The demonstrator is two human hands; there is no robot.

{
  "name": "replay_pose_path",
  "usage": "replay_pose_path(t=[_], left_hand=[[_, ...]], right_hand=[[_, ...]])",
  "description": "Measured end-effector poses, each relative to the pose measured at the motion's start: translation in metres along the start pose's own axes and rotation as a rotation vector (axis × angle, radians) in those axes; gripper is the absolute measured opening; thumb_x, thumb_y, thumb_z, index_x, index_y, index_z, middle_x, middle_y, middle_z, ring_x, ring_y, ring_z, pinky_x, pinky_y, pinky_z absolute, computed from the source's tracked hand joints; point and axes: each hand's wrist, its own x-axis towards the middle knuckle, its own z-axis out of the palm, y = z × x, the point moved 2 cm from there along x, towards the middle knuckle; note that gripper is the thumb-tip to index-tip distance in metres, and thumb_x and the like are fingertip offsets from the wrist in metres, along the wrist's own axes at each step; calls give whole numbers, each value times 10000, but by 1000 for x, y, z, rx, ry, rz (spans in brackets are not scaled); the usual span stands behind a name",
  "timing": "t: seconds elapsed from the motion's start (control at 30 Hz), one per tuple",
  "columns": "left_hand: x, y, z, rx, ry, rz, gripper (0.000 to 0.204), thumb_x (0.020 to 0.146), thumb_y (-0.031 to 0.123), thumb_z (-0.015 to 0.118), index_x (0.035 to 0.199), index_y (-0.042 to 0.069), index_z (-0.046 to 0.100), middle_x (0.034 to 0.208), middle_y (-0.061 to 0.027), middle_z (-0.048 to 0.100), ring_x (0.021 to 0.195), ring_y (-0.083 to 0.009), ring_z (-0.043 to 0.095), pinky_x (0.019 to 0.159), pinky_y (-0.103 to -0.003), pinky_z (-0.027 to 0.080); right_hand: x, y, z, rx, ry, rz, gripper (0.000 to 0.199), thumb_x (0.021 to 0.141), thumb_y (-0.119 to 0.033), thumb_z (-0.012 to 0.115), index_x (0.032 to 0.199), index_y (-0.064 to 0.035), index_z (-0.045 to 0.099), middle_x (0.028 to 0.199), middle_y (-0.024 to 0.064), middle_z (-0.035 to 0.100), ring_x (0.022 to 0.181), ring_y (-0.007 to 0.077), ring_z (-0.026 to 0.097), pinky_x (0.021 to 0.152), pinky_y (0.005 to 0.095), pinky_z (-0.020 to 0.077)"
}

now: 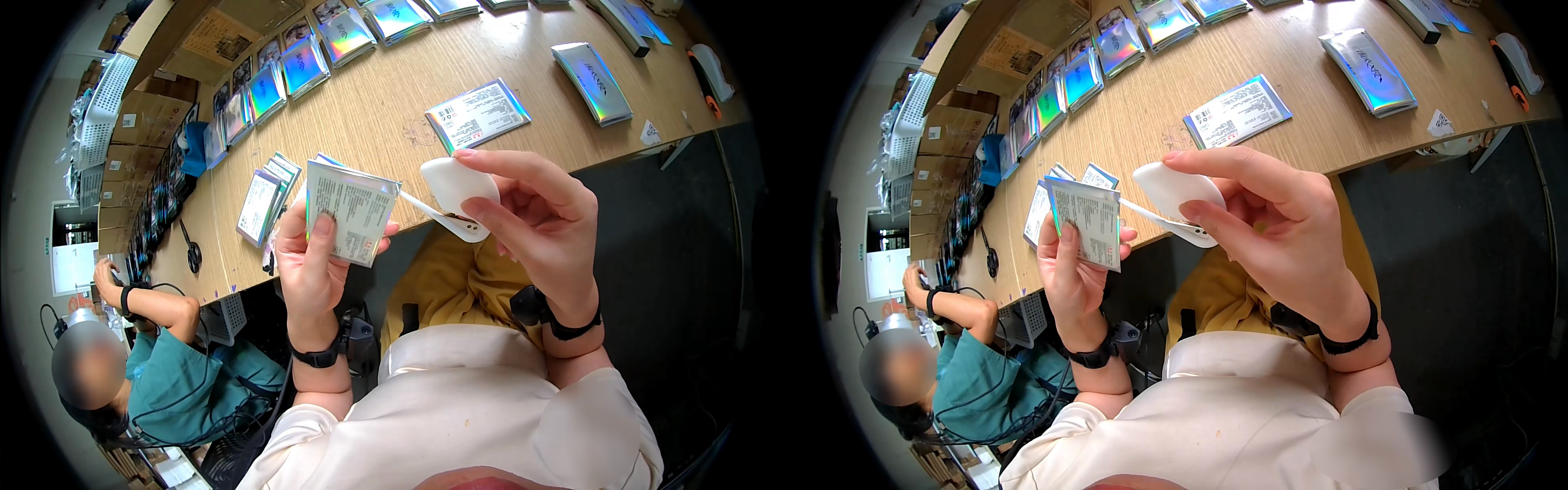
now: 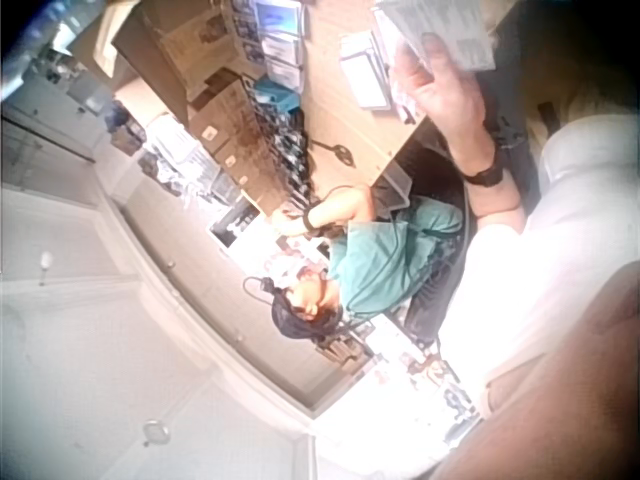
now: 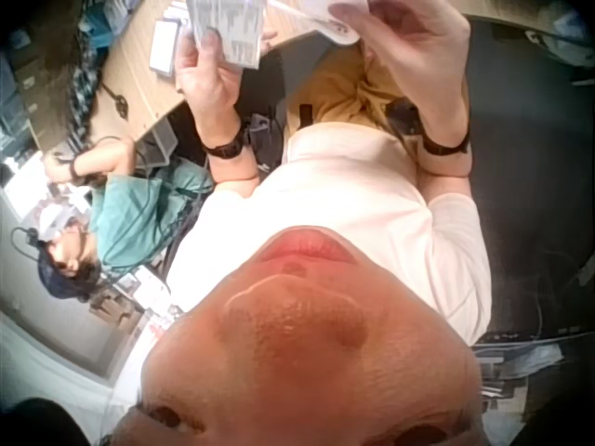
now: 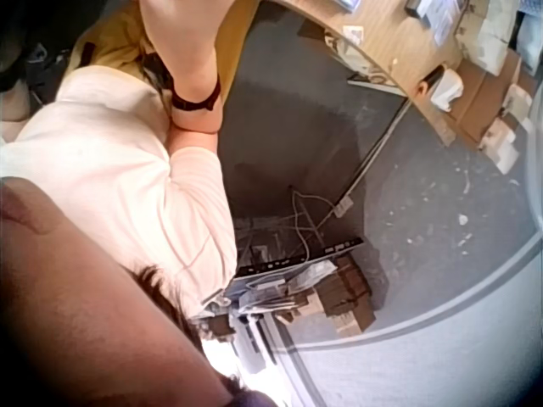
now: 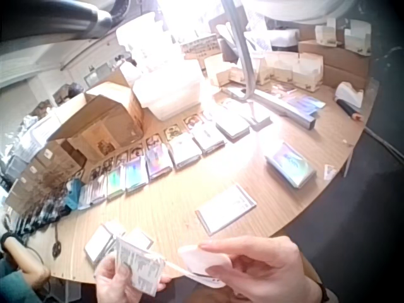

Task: The person opens a small box with a utility knife, removes a stack of holographic packs, and applies a white adhesive label to each pack one by one using a handheld applicator. The labeled packs are placed in a growing pile on the table.

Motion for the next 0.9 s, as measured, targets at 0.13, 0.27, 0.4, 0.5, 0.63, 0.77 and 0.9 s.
replay_pose_path(t=[0.13, 0.27, 0.4, 0.5, 0.63, 0.77, 0.9], left_hand=[[-1, 2, 5, 36, 17, -47, 262, 918, 41, 553, 1169, -30, 535, 1030, -208, 651, 797, -337, 694, 669, -417, 616], [1, 4, 3, 233, -6, -15, 248, 896, 28, 573, 1124, -69, 556, 981, -220, 663, 780, -328, 697, 649, -410, 616], [2, 6, 6, 200, 29, -85, 241, 879, 13, 591, 1099, -82, 565, 953, -214, 670, 757, -310, 699, 628, -401, 615], [4, 7, 5, 183, -15, -165, 256, 869, 4, 601, 1111, -73, 562, 937, -206, 673, 740, -297, 699, 623, -388, 614], [1, 7, 15, 238, -29, -253, 230, 853, -41, 601, 1076, -97, 595, 929, -197, 681, 752, -294, 701, 653, -352, 602], [-1, 3, 30, 268, -111, -332, 207, 848, -64, 592, 1050, -103, 608, 923, -188, 682, 774, -277, 699, 682, -345, 600], [-5, -3, 40, 304, -118, -388, 189, 847, -58, 601, 1032, -89, 625, 945, -155, 681, 813, -241, 688, 718, -349, 589]], right_hand=[[0, -4, -3, -14, -42, 45, 367, 809, 100, 647, 1148, -42, 654, 747, -9, 622, 593, -17, 475, 506, 132, 360], [0, -5, -2, 22, -50, 99, 364, 819, 94, 632, 1155, -45, 649, 735, -14, 614, 560, -13, 470, 476, 138, 346], [-1, -6, 1, 108, -29, 209, 346, 833, 75, 623, 1156, -48, 647, 723, -18, 611, 526, -12, 462, 445, 142, 330], [-1, -6, 1, 112, -21, 200, 335, 838, 64, 622, 1152, -52, 649, 721, -18, 614, 524, -16, 461, 441, 139, 330], [-1, -5, 0, 59, -23, 165, 332, 844, 66, 614, 1152, -54, 650, 713, -19, 610, 516, -16, 456, 434, 142, 324], [-1, -4, -2, 59, -44, 155, 326, 851, 63, 608, 1155, -50, 647, 709, -19, 607, 508, -16, 449, 428, 146, 322], [0, -3, -1, 96, -49, 175, 322, 853, 60, 606, 1155, -44, 644, 705, -19, 606, 503, -16, 446, 424, 151, 323]])
